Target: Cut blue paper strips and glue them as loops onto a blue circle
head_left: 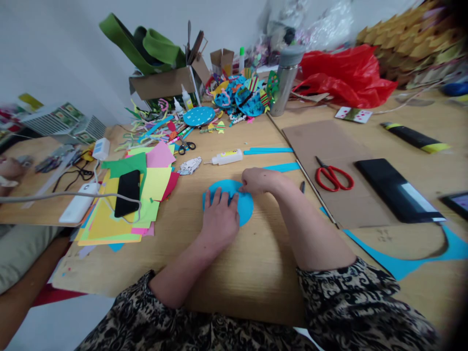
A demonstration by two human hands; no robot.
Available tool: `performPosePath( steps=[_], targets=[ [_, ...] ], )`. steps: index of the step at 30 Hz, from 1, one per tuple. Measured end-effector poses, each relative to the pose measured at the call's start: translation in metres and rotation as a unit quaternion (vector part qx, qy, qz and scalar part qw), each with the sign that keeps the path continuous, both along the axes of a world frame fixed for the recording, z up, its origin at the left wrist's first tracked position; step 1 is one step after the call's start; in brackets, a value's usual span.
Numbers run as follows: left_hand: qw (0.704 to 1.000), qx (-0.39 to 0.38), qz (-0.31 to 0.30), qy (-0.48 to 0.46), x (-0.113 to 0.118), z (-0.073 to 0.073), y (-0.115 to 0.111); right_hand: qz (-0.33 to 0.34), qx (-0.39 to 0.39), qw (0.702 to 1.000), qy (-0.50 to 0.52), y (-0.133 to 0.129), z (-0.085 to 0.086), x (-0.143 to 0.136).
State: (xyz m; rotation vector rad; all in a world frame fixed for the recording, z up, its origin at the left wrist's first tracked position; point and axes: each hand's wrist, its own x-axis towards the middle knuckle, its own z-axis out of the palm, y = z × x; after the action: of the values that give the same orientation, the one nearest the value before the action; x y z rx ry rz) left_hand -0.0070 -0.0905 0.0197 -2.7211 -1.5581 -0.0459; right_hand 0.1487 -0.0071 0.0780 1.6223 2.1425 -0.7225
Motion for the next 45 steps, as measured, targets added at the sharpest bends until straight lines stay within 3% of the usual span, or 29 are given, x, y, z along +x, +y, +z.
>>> performPosePath(
  steps=[10,14,21,24,30,40,45],
  targets=[
    [1.0,0.012,0.007,0.0,0.001,0.0,0.001,0.0,-0.012,0.999,0.032,-0.001,0.002,0.017],
    [1.0,0.024,0.002,0.004,0.0,0.001,0.003,-0.037,-0.039,0.995,0.09,-0.004,-0.002,0.026],
    [1.0,0.028,-0.008,-0.006,0.002,0.007,0.008,-0.114,-0.006,0.977,0.179,-0.012,-0.02,0.038],
    [1.0,0.02,-0.011,-0.008,0.002,0.01,0.01,-0.146,-0.009,0.963,0.227,-0.018,-0.027,0.042],
    [1.0,0.009,-0.009,-0.029,0.001,0.01,0.012,-0.164,-0.049,0.905,0.39,-0.022,-0.044,0.048],
    [0.992,0.031,-0.018,-0.124,-0.001,0.01,0.007,-0.196,-0.072,0.886,0.414,-0.021,-0.047,0.048],
    [0.994,0.014,-0.043,-0.104,0.004,0.003,0.003,-0.21,-0.071,0.882,0.415,-0.02,-0.047,0.048]
  ],
)
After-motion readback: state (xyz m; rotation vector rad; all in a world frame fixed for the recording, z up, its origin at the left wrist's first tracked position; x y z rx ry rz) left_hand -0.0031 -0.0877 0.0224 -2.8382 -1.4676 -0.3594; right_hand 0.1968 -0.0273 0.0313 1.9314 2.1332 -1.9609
